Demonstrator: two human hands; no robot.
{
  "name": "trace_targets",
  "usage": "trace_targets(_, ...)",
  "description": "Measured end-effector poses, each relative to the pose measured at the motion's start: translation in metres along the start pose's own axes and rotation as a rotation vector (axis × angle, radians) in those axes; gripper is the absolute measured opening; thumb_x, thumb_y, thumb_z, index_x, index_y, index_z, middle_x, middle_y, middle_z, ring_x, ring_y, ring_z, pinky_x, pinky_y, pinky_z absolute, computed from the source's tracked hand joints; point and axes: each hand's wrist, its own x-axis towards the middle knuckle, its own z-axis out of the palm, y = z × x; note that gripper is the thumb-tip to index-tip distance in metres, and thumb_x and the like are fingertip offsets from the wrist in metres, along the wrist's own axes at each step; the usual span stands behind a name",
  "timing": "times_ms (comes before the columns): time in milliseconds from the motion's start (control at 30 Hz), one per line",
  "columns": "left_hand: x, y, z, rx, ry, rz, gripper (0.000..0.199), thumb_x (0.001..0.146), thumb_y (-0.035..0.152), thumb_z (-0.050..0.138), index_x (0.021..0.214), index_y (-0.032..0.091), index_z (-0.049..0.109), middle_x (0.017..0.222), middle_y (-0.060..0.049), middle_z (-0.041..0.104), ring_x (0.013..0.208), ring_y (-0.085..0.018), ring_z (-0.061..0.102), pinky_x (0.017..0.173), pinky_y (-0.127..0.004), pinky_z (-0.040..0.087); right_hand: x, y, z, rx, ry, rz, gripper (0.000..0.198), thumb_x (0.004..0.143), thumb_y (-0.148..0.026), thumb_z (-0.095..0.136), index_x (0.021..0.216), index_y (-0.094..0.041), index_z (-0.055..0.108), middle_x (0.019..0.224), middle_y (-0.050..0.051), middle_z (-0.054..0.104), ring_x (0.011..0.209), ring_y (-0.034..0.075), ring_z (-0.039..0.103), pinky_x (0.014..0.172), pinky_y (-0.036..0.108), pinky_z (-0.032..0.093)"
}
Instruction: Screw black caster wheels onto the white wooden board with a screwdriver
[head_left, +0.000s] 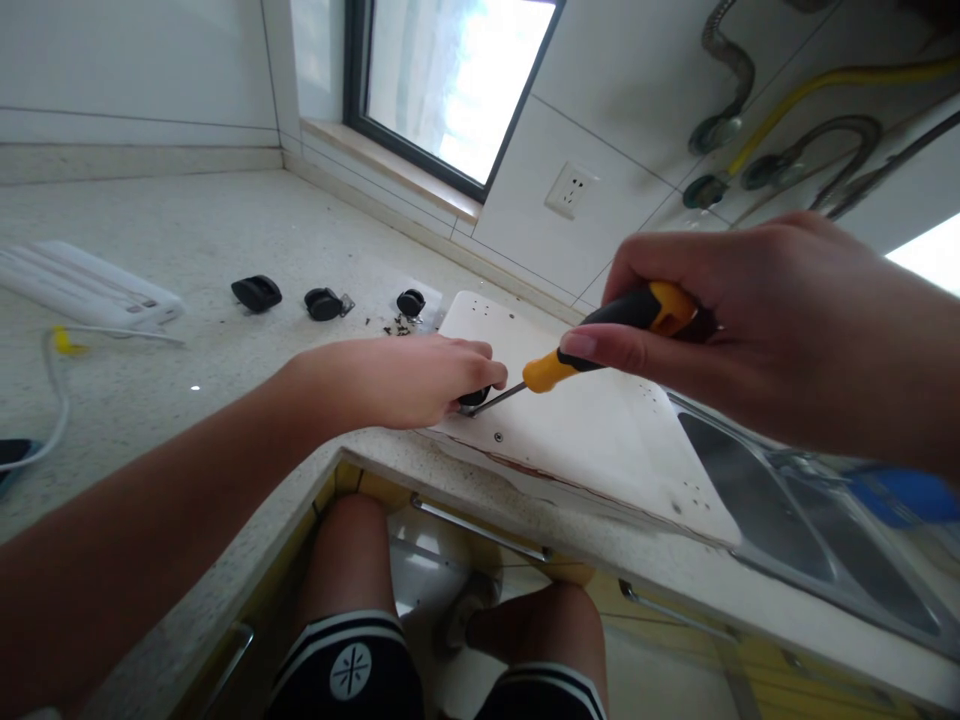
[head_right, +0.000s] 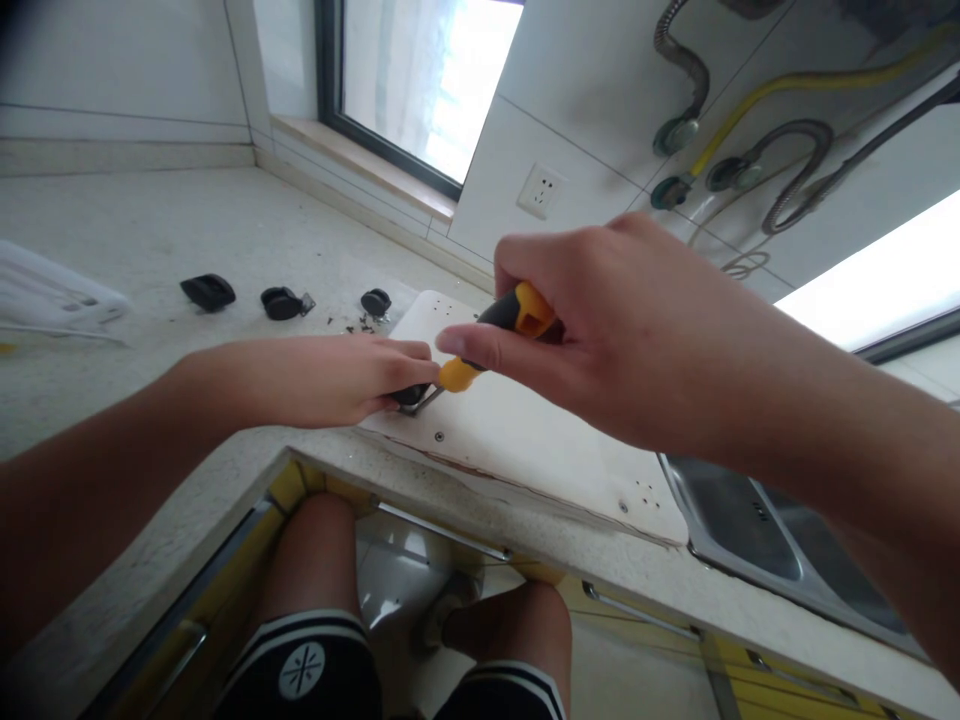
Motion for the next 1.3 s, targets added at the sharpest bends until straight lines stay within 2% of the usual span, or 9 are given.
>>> trace_targets(167,0.001,-0.002,0.002,0.071,-0.023,0.014,0.054,0.100,0.011,0.058,0.148,0.032,0.069,0.138,-0.009,0.074,0.120,-0.031,0.072,0.100,-0.041,0.053,0.000,0.008,0.007,-0.079,-0.017,0.085,0.080,0.103,-0.088,0.050,0.059,-0.023,0.064,0.045,0.003,0.041,0.049,0.015,0.040,0.061,0.039,0.027)
trace_targets(433,0.000,0.002,-0.005,0.045,-0.057,-0.044,0.053,0.101,0.014,0.062,0.151,0.033,0.068,0.143,-0.008,0.073,0.120,-0.029,0.072,0.100,-0.037,0.053,-0.016,0.026,0.023,0.241,0.185,-0.132,0.060,0.099,-0.080,0.070,0.084,-0.023,0.077,0.053,-0.005,0.057,0.039,0.005,0.043,0.037,0.025,0.026)
trace_targets(533,-0.001,0.005,-0.004,0.051,-0.033,-0.023,0.051,0.101,0.013,0.061,0.148,0.031,0.068,0.141,-0.009,0.073,0.118,-0.027,0.073,0.098,-0.035,0.053,-0.024,0.044,0.037,0.512,0.339,0.078,0.047,0.089,-0.067,0.090,0.082,-0.021,0.081,0.055,-0.003,0.059,0.045,0.006,0.044,0.038,0.023,0.027)
trace_targets(600,-0.001,0.007,0.000,0.064,-0.011,0.005,0.051,0.099,0.008,0.059,0.144,0.028,0.070,0.140,-0.009,0.073,0.117,-0.026,0.073,0.098,-0.034,0.053,-0.022,0.061,0.057,0.935,0.587,0.400,0.048,0.066,-0.051,0.110,0.083,-0.017,0.081,0.056,-0.001,0.061,0.044,0.008,0.050,0.039,0.024,0.032)
trace_targets(767,-0.003,0.003,-0.003,-0.013,0.024,0.031,0.058,0.096,0.011,0.065,0.151,0.030,0.067,0.153,-0.009,0.069,0.131,-0.027,0.072,0.105,-0.034,0.052,0.015,0.095,0.121,1.375,0.788,0.739,0.047,0.105,-0.052,0.076,0.076,-0.020,0.057,0.059,-0.007,0.047,0.045,0.005,0.040,0.039,0.020,0.025)
trace_targets(900,-0.005,-0.036,-0.022,-0.223,0.100,-0.035,0.081,0.089,0.044,0.087,0.165,0.036,0.059,0.165,-0.007,0.066,0.139,-0.031,0.070,0.106,-0.034,0.056,0.063,0.104,0.164,1.670,0.651,0.985,0.037,0.112,-0.052,0.068,0.108,-0.016,0.069,0.082,-0.004,0.061,0.057,0.006,0.050,0.049,0.018,0.044)
trace_targets(1033,-0.001,-0.100,-0.025,-0.202,0.357,-0.324,0.061,0.100,0.050,0.069,0.155,0.024,0.066,0.145,-0.013,0.080,0.126,-0.030,0.078,0.097,-0.037,0.061,0.110,0.093,0.199,1.867,0.592,1.012,0.039,0.110,-0.052,0.070,0.128,-0.017,0.071,0.112,0.006,0.074,0.087,0.015,0.071,0.074,0.031,0.064)
trace_targets(1167,0.010,-0.139,0.001,-0.077,0.318,-0.482,0.028,0.104,0.040,0.073,0.122,0.021,0.081,0.114,-0.009,0.087,0.104,-0.028,0.083,0.094,-0.038,0.063,0.135,0.075,0.227,1.977,0.589,0.991,0.041,0.109,-0.051,0.072,0.133,-0.018,0.071,0.123,0.009,0.074,0.099,0.019,0.074,0.084,0.037,0.067)
trace_targets(1300,0.019,-0.151,0.035,0.057,0.276,-0.537,0.036,0.109,0.042,0.077,0.136,0.018,0.074,0.139,-0.012,0.075,0.121,-0.028,0.076,0.105,-0.052,0.065,0.136,0.072,0.247,2.023,0.626,0.947,0.042,0.109,-0.052,0.072,0.132,-0.017,0.071,0.121,0.008,0.074,0.097,0.019,0.074,0.083,0.036,0.067)
